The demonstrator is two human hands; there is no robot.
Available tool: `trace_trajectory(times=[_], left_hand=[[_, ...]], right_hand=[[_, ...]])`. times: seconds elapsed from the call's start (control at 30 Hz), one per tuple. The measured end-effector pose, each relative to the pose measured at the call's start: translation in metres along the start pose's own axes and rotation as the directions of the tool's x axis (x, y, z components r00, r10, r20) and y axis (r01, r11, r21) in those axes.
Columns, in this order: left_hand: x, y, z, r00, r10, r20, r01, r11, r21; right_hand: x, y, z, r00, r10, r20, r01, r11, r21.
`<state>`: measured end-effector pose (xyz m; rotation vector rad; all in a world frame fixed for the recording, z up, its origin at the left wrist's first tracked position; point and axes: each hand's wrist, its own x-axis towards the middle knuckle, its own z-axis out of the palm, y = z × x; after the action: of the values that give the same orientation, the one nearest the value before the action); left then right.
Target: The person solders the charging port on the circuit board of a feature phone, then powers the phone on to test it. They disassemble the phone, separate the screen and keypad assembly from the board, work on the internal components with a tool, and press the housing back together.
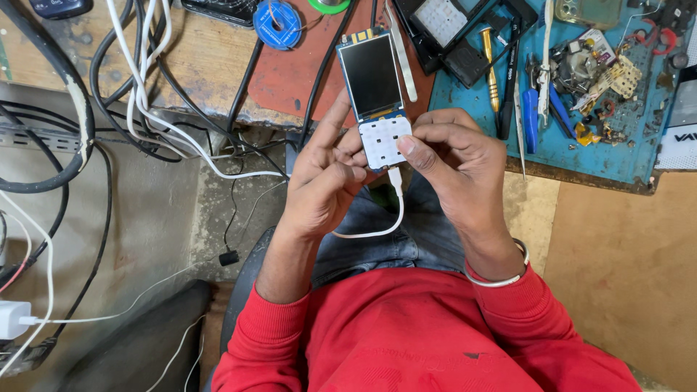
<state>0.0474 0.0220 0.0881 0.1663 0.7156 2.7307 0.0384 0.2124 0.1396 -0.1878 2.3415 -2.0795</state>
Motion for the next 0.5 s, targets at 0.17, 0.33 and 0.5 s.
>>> trace_trajectory(times=[0.17,0.33,0.5], left_hand=[[-0.0001,-0.0016,0.0015,0.999,0.029,0.022,-0.030,0.998,0.051],[0.0004,-0.0043,0.0024,0.998,0.057,0.014,-0.058,0.991,0.118],[-0.0003,-0.0075,0.0020,0.997,0.072,0.028,-0.076,0.984,0.163]], right_hand=[[-0.0010,-0.0002,0.0003,1.000,-0.031,0.004,0.031,0.998,-0.051],[-0.0019,0.0022,0.0008,0.998,-0.060,0.001,0.060,0.998,-0.034],[-0.0044,0.0023,0.0024,0.993,-0.115,-0.020,0.113,0.992,-0.063]])
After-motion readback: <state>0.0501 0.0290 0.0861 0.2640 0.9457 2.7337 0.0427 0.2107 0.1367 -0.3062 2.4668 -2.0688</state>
